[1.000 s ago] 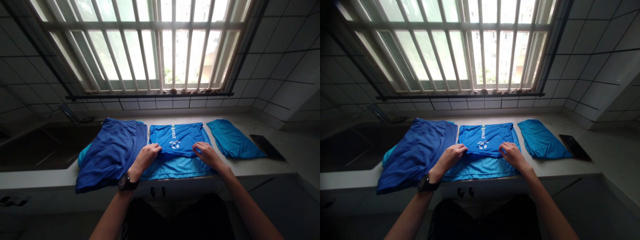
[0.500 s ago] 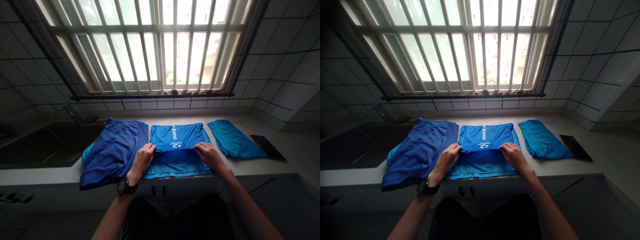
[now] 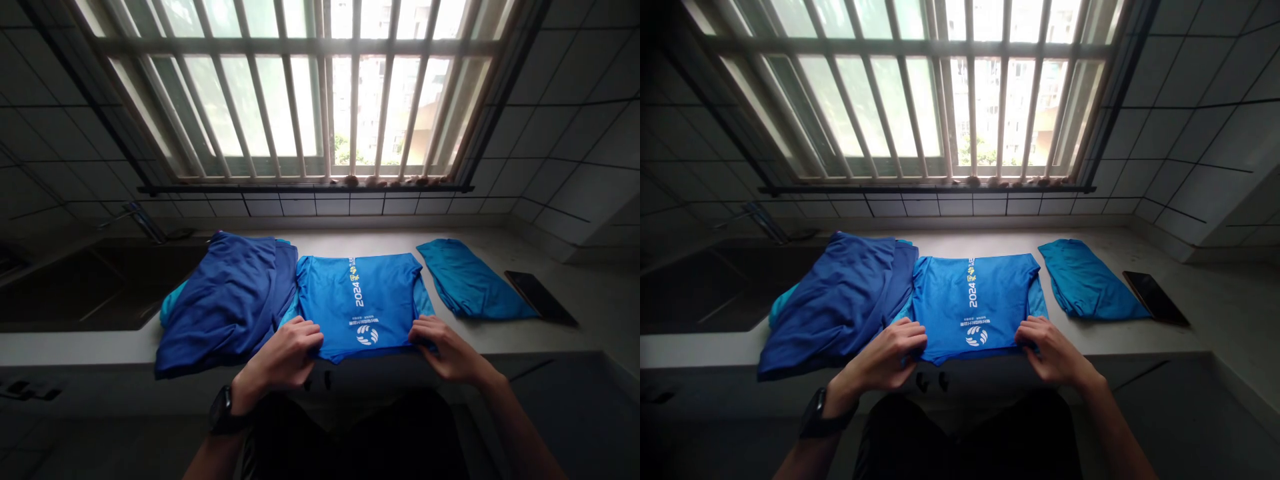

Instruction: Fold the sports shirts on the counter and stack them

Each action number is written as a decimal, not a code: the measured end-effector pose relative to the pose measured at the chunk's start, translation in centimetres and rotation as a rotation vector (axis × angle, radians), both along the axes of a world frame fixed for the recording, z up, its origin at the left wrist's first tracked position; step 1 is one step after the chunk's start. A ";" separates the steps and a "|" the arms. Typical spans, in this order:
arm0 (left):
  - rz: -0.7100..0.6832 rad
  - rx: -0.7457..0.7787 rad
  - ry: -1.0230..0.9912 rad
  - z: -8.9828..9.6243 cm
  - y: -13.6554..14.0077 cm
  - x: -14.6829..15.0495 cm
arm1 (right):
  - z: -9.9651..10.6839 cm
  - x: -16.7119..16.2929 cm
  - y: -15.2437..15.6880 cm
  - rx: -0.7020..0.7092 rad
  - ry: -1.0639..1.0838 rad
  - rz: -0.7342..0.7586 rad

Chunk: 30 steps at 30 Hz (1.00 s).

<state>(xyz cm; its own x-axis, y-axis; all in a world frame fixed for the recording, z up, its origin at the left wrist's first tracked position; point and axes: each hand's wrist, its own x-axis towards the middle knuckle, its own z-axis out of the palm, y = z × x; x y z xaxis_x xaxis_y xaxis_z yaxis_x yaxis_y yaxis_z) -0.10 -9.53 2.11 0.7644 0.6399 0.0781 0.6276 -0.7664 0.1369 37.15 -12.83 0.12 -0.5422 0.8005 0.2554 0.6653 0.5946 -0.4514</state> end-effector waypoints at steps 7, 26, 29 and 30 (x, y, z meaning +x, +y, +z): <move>0.133 -0.041 -0.102 0.0 1.5 0.6 | 0.0 0.2 1.6 -0.023 0.069 -0.177; 0.373 0.078 -0.062 -6.6 4.8 1.4 | -2.3 -0.9 10.9 -0.205 0.167 -0.632; 0.404 0.061 -0.060 -6.5 4.8 1.6 | -2.3 -1.2 11.4 -0.306 0.219 -0.550; 0.407 0.052 -0.058 -6.5 4.8 1.7 | -2.5 -1.1 11.5 -0.319 0.221 -0.558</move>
<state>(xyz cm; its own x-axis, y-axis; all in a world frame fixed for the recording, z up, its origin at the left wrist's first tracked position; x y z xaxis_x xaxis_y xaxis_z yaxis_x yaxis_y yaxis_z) 1.56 -4.69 -4.37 0.4434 0.8830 0.1537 0.8731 -0.4643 0.1485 36.10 -1.33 -2.34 0.0117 0.9998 0.0178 0.7057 0.0043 -0.7085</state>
